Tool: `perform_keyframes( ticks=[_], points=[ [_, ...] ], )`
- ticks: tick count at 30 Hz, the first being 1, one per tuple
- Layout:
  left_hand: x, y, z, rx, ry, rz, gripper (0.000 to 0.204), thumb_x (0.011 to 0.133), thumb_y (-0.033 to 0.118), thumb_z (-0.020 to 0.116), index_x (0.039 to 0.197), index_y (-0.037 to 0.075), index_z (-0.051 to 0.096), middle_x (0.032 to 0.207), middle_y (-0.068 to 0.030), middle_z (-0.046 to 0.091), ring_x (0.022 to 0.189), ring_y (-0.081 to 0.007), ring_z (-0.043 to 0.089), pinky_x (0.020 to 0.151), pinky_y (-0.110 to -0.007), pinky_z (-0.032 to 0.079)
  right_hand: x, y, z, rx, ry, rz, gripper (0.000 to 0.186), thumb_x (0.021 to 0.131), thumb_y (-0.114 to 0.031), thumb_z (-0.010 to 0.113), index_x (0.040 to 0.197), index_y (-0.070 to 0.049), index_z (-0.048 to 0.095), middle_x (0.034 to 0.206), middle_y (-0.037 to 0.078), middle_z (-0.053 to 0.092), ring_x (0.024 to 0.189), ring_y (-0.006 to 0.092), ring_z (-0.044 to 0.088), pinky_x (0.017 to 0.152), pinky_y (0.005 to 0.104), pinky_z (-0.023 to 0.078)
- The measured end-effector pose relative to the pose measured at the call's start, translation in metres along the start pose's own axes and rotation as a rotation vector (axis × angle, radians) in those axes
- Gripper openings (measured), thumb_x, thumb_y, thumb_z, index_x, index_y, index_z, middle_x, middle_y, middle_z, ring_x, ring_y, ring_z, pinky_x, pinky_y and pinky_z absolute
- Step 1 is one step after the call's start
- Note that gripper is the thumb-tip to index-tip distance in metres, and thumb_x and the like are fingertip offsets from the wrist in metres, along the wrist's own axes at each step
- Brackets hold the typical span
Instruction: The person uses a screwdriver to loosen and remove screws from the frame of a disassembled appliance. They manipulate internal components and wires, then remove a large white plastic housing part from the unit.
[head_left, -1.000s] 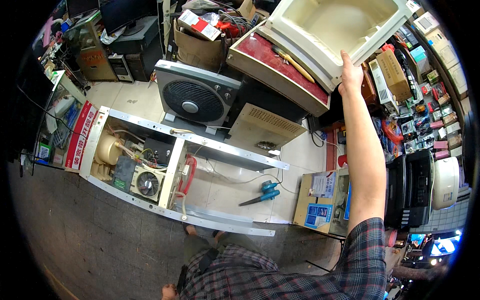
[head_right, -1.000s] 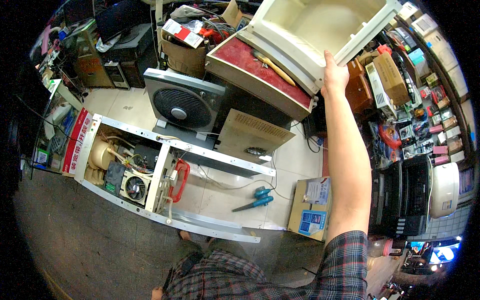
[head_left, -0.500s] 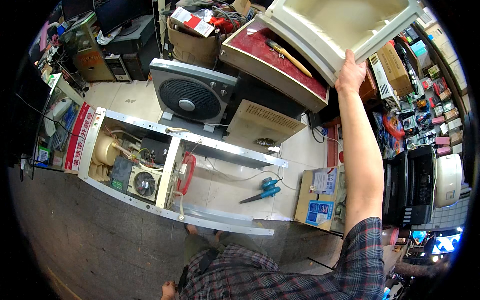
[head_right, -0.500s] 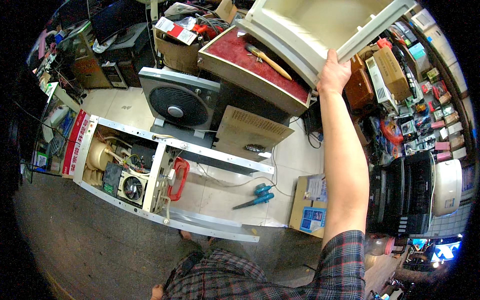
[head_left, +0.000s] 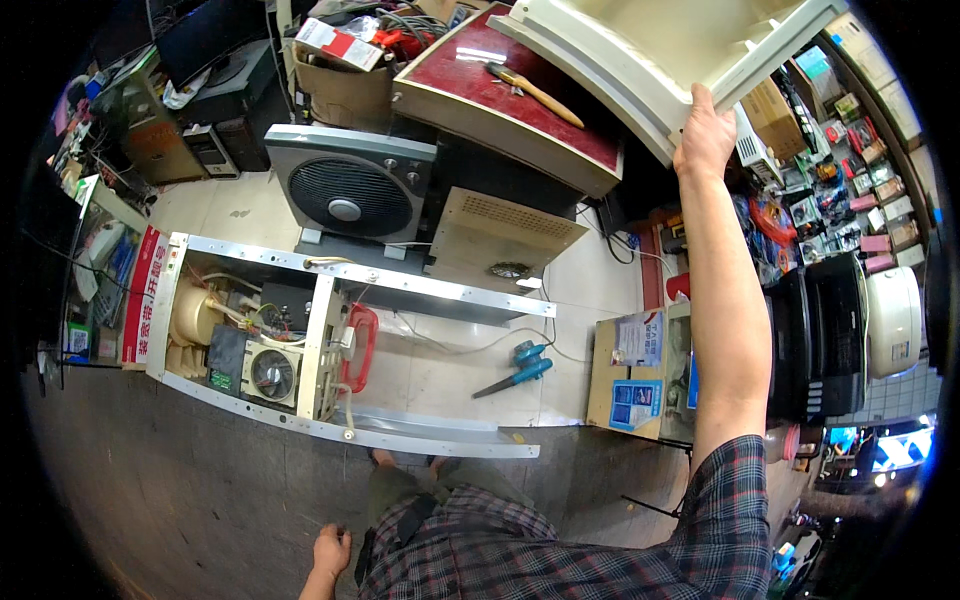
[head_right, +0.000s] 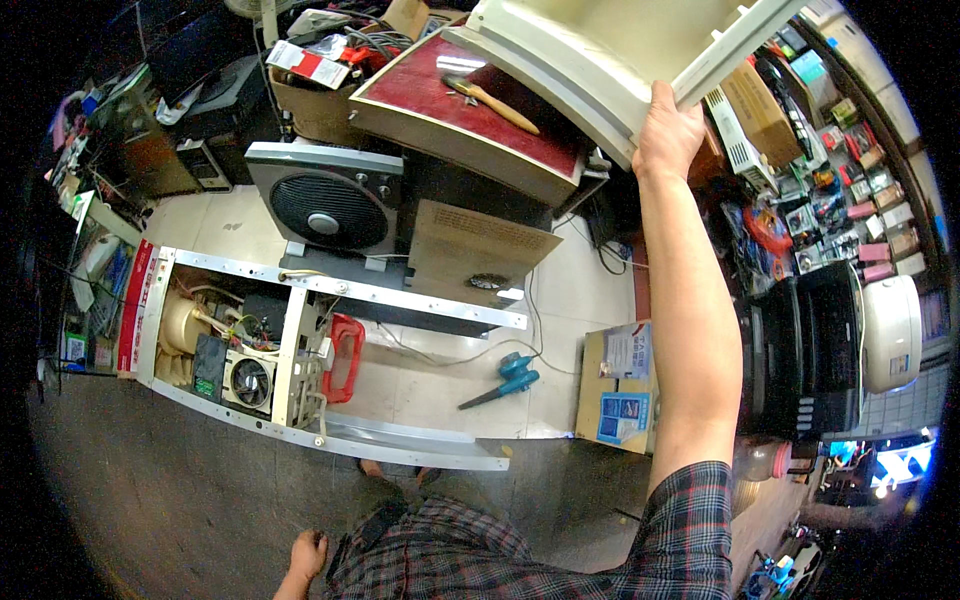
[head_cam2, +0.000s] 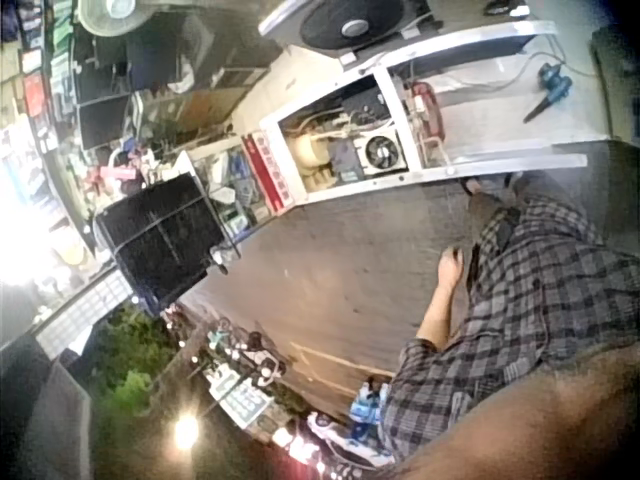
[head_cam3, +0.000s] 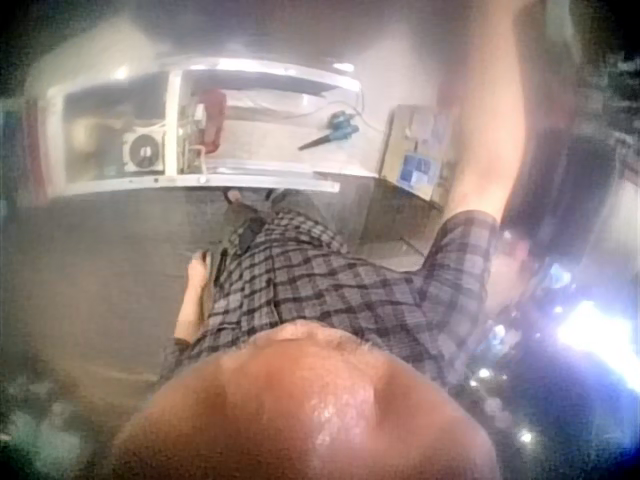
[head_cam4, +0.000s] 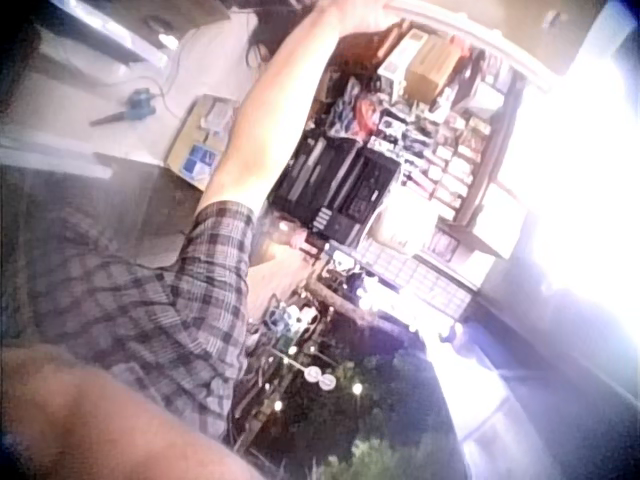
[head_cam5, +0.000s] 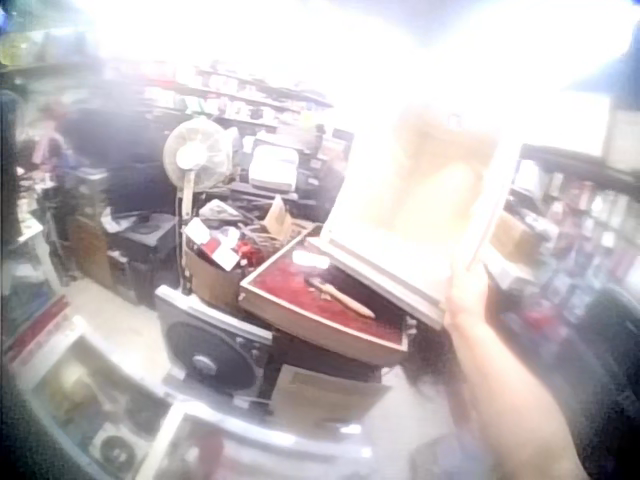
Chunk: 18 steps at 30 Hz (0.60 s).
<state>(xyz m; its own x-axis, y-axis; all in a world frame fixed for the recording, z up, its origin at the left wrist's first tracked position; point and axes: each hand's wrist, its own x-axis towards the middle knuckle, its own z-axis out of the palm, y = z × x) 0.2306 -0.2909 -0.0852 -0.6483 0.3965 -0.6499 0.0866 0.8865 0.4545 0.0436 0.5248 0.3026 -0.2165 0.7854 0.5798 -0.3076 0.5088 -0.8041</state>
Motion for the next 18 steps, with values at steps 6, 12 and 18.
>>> perform_keyframes(
  ticks=[6,12,18],
  points=[
    [0.026,0.198,-0.105,0.063,-0.018,0.633,0.031,0.088,0.019,0.070,0.111,-0.001,0.063,0.100,-0.0208,0.064,0.098,-0.0399,0.062,0.088,-0.047,0.051,-0.004,-0.041,-0.040,-0.005,0.023,-0.117,0.030,0.093,-0.015,0.071,0.114,0.003,0.061,0.108,0.008,0.066,0.097,0.0173,0.061,0.088,0.0320,0.049],
    [0.041,0.372,-0.162,-0.339,-0.365,0.943,0.042,0.093,0.020,0.070,0.129,0.002,0.057,0.118,-0.0174,0.064,0.109,-0.0302,0.064,0.093,-0.039,0.052,-0.038,-0.118,-0.105,-0.002,0.018,-0.209,0.027,0.093,-0.013,0.071,0.114,0.000,0.060,0.111,0.006,0.064,0.102,0.0158,0.057,0.097,0.0326,0.044],
    [0.052,0.530,-0.152,-1.169,-0.782,0.893,0.103,0.088,0.050,0.072,0.159,0.008,0.011,0.155,-0.0258,0.030,0.135,-0.0356,0.047,0.109,-0.046,0.044,-0.110,-0.205,-0.201,-0.092,0.110,-0.136,0.034,0.097,-0.009,0.065,0.128,0.000,0.056,0.121,0.005,0.061,0.112,0.0148,0.055,0.102,0.0331,0.042]
  ],
)
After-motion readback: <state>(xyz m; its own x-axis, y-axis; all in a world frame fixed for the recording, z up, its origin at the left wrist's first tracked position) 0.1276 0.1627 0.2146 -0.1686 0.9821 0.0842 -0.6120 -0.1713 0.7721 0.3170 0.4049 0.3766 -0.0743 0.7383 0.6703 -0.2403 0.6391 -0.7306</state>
